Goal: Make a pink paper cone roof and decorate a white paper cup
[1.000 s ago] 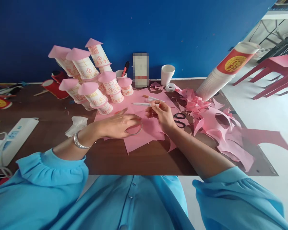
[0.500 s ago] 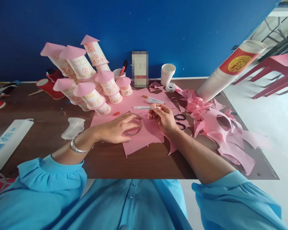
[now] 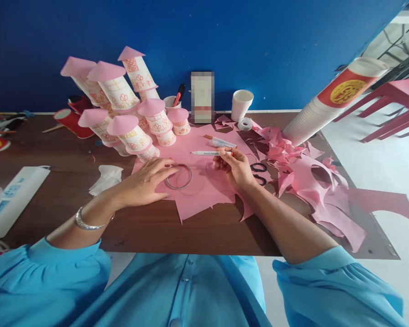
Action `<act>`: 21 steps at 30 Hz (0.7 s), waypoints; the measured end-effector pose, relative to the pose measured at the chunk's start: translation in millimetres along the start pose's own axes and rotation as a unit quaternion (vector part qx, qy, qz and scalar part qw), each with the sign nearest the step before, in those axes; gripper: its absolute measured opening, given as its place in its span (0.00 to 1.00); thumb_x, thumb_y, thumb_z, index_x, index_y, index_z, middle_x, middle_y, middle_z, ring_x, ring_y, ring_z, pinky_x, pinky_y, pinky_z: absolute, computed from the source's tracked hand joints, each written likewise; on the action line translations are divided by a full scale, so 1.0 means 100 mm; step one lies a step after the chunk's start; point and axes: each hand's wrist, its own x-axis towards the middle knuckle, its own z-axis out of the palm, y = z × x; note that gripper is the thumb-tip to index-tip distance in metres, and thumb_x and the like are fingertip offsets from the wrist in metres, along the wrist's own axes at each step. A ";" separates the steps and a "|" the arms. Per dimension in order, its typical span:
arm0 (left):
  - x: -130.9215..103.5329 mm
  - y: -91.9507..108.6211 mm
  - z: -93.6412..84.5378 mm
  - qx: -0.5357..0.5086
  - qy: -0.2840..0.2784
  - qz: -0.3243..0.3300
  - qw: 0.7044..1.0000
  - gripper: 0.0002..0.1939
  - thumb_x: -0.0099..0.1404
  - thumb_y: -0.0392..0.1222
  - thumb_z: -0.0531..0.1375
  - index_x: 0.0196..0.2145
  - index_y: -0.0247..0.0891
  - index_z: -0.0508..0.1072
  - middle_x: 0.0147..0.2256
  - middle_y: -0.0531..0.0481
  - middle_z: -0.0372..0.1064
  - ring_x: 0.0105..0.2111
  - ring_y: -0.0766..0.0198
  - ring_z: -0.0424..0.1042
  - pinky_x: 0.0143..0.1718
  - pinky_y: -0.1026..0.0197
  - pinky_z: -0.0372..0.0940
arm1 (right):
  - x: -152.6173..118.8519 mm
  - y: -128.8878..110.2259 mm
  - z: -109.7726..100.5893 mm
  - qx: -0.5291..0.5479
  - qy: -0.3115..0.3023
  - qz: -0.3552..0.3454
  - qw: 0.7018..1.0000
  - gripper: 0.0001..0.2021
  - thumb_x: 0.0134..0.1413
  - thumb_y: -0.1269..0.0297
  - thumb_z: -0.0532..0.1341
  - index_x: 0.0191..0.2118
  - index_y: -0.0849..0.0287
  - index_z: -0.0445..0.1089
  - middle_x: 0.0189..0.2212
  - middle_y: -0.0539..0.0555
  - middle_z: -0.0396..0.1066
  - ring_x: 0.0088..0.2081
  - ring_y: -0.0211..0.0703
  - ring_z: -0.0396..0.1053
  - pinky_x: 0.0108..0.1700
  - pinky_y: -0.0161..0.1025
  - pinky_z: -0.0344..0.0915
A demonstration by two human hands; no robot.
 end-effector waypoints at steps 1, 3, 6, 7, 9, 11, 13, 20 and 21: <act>-0.05 -0.01 0.01 0.013 0.001 -0.008 1.000 0.36 0.65 0.41 0.68 0.67 0.45 0.61 0.62 0.36 0.64 0.64 0.41 0.64 0.67 0.32 0.60 | 0.00 0.00 0.00 0.002 0.000 0.000 1.000 0.21 0.48 0.47 0.78 0.35 0.56 0.74 0.28 0.48 0.74 0.27 0.36 0.71 0.31 0.36 0.72; -0.14 -0.04 0.02 0.019 0.007 -0.025 0.999 0.39 0.66 0.46 0.68 0.69 0.44 0.58 0.65 0.34 0.61 0.67 0.39 0.61 0.68 0.31 0.58 | -0.01 -0.01 0.01 0.004 -0.001 -0.003 1.000 0.21 0.47 0.47 0.78 0.35 0.56 0.74 0.28 0.48 0.74 0.27 0.36 0.71 0.30 0.36 0.71; -0.15 -0.07 0.04 0.006 0.024 -0.040 0.999 0.47 0.65 0.53 0.69 0.72 0.43 0.49 0.70 0.31 0.55 0.71 0.38 0.56 0.70 0.32 0.56 | -0.01 -0.02 0.01 0.002 -0.008 -0.007 1.000 0.21 0.47 0.48 0.78 0.34 0.56 0.73 0.28 0.48 0.74 0.26 0.36 0.71 0.30 0.36 0.71; -0.13 -0.08 0.06 0.001 0.027 -0.040 0.999 0.50 0.64 0.54 0.70 0.73 0.42 0.48 0.71 0.30 0.54 0.72 0.37 0.55 0.70 0.32 0.55 | -0.01 -0.03 0.01 0.001 -0.012 -0.004 1.000 0.20 0.48 0.48 0.78 0.34 0.56 0.73 0.28 0.48 0.74 0.26 0.36 0.71 0.31 0.37 0.71; -0.05 -0.10 0.11 -0.004 0.024 -0.034 0.999 0.51 0.63 0.53 0.71 0.72 0.38 0.49 0.71 0.29 0.55 0.71 0.38 0.56 0.71 0.34 0.55 | -0.01 -0.03 0.00 0.002 -0.016 0.003 1.000 0.20 0.48 0.49 0.78 0.35 0.56 0.73 0.28 0.48 0.74 0.27 0.36 0.71 0.32 0.37 0.72; 0.03 -0.10 0.14 -0.004 0.009 -0.038 0.999 0.45 0.64 0.50 0.70 0.70 0.35 0.54 0.67 0.28 0.62 0.68 0.39 0.62 0.69 0.35 0.59 | -0.01 -0.02 -0.01 0.009 -0.015 0.007 1.000 0.19 0.48 0.50 0.78 0.34 0.56 0.73 0.27 0.48 0.74 0.27 0.36 0.72 0.32 0.36 0.72; 0.04 -0.09 0.12 0.005 0.010 -0.046 0.999 0.40 0.66 0.49 0.69 0.68 0.35 0.58 0.64 0.29 0.67 0.65 0.39 0.66 0.68 0.35 0.60 | 0.00 -0.02 -0.02 0.011 -0.014 0.008 1.000 0.19 0.48 0.50 0.78 0.33 0.56 0.73 0.27 0.48 0.74 0.27 0.36 0.72 0.31 0.36 0.71; -0.63 -0.15 -0.16 0.021 0.019 -0.129 0.991 0.36 0.67 0.48 0.64 0.68 0.44 0.59 0.65 0.38 0.66 0.64 0.43 0.67 0.67 0.36 0.63 | -0.02 -0.01 -0.01 -0.018 -0.020 0.001 1.000 0.20 0.50 0.46 0.76 0.34 0.56 0.72 0.28 0.49 0.74 0.27 0.38 0.72 0.32 0.38 0.72; -0.75 -0.19 -0.18 0.024 0.013 -0.160 0.987 0.33 0.66 0.49 0.64 0.66 0.43 0.62 0.64 0.37 0.67 0.63 0.42 0.68 0.65 0.36 0.65 | -0.02 -0.02 -0.01 -0.019 -0.021 0.002 1.000 0.20 0.50 0.46 0.76 0.34 0.56 0.72 0.28 0.49 0.74 0.27 0.38 0.72 0.32 0.38 0.73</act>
